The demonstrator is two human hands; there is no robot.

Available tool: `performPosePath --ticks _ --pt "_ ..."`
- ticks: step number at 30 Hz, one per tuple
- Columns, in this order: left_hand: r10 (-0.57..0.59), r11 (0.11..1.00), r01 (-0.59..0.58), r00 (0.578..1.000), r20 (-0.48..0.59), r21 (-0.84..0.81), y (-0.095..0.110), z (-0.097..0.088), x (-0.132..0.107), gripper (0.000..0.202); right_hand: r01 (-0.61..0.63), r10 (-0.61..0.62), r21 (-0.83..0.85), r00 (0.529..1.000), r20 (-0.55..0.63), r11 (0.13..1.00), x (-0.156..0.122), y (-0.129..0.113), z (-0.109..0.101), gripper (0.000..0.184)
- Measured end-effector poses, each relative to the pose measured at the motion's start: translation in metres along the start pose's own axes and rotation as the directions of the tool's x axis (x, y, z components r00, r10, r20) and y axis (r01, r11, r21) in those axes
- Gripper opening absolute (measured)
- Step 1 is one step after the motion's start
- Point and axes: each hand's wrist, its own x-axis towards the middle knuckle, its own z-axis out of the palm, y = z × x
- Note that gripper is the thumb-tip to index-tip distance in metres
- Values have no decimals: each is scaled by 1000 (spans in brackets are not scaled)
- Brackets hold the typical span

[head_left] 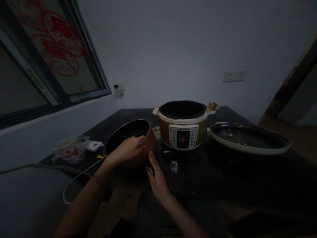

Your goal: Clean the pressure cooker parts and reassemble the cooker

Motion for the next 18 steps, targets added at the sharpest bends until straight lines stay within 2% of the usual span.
performPosePath --ticks 18 --pt "-6 994 0 998 60 113 0 14 11 33 -79 79 6 997 -12 997 0 6 0 58"
